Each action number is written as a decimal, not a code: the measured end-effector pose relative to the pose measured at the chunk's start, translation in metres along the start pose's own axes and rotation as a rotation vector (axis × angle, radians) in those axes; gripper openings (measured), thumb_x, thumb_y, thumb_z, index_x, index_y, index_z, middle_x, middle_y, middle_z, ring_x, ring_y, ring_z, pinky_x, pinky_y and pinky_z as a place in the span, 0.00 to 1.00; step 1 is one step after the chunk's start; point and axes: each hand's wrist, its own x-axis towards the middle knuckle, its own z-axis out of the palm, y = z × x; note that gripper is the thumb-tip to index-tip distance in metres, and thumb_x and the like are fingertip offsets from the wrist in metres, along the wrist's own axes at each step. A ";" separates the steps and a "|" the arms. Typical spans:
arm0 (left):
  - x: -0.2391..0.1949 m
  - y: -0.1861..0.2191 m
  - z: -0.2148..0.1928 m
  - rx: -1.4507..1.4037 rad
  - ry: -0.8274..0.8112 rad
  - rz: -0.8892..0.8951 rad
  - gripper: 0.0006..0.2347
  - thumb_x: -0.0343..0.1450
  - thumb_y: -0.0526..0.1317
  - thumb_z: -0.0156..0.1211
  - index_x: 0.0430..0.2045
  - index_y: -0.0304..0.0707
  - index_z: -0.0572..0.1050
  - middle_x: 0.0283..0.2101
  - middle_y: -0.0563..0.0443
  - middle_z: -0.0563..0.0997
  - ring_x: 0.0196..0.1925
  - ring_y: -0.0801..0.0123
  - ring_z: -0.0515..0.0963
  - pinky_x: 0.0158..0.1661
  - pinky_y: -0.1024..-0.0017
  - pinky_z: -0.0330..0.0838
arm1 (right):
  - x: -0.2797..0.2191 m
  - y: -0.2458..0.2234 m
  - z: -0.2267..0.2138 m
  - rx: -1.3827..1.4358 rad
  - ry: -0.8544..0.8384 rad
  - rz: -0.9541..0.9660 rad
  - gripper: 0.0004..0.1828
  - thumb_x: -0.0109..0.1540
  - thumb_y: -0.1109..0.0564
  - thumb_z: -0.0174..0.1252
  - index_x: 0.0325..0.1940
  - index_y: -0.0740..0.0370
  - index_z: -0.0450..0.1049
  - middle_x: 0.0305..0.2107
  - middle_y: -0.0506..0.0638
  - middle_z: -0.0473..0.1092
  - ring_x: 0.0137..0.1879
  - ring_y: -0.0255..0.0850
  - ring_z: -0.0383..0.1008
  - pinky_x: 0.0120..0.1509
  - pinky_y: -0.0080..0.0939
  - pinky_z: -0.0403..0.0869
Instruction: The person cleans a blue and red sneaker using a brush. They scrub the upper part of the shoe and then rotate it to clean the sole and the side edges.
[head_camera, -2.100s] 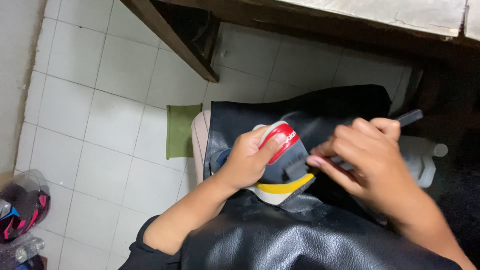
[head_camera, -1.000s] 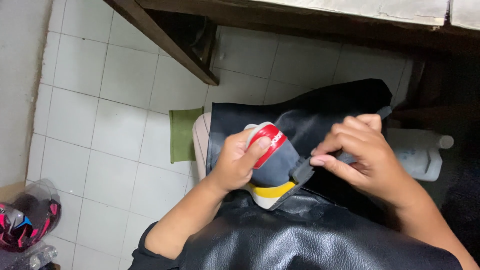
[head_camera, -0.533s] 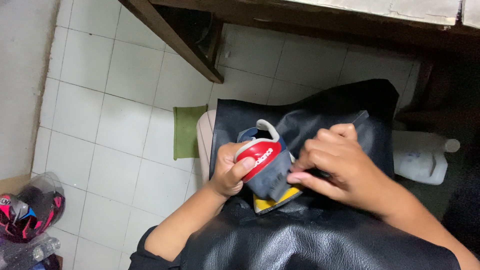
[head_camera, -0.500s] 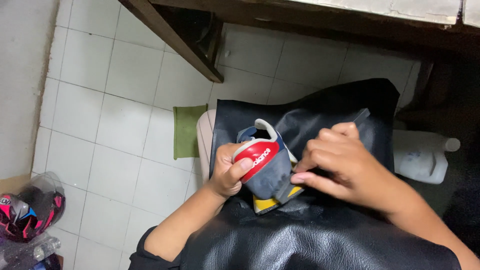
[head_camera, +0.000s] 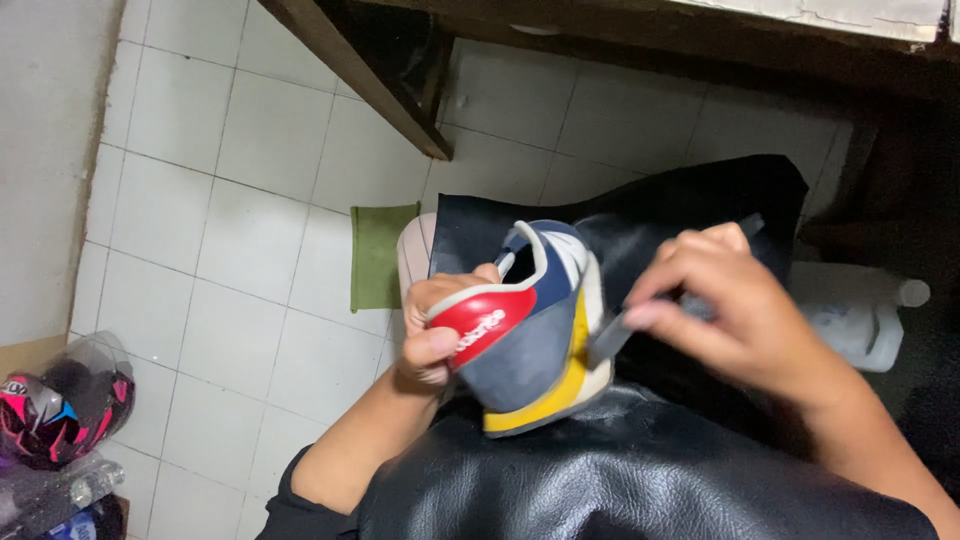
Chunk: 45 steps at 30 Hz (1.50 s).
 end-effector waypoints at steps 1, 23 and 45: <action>0.005 0.005 0.001 0.002 0.000 0.001 0.12 0.62 0.44 0.59 0.08 0.43 0.67 0.12 0.55 0.68 0.16 0.68 0.62 0.36 0.66 0.60 | -0.004 0.004 0.002 0.001 0.000 -0.002 0.07 0.61 0.45 0.59 0.36 0.47 0.76 0.30 0.37 0.74 0.37 0.33 0.72 0.54 0.42 0.56; 0.014 -0.004 0.015 -0.188 -0.277 -0.146 0.17 0.63 0.47 0.54 0.06 0.46 0.55 0.10 0.55 0.59 0.16 0.68 0.53 0.35 0.63 0.52 | 0.032 -0.013 0.006 0.226 -0.275 0.126 0.37 0.40 0.35 0.78 0.46 0.51 0.74 0.39 0.41 0.72 0.43 0.33 0.70 0.45 0.31 0.66; 0.090 0.091 0.025 0.768 -0.501 -0.923 0.09 0.62 0.37 0.77 0.18 0.40 0.78 0.19 0.64 0.71 0.22 0.84 0.66 0.24 0.80 0.58 | 0.047 -0.061 -0.039 -0.090 0.005 0.257 0.25 0.64 0.42 0.50 0.61 0.54 0.62 0.48 0.48 0.70 0.45 0.40 0.74 0.47 0.44 0.70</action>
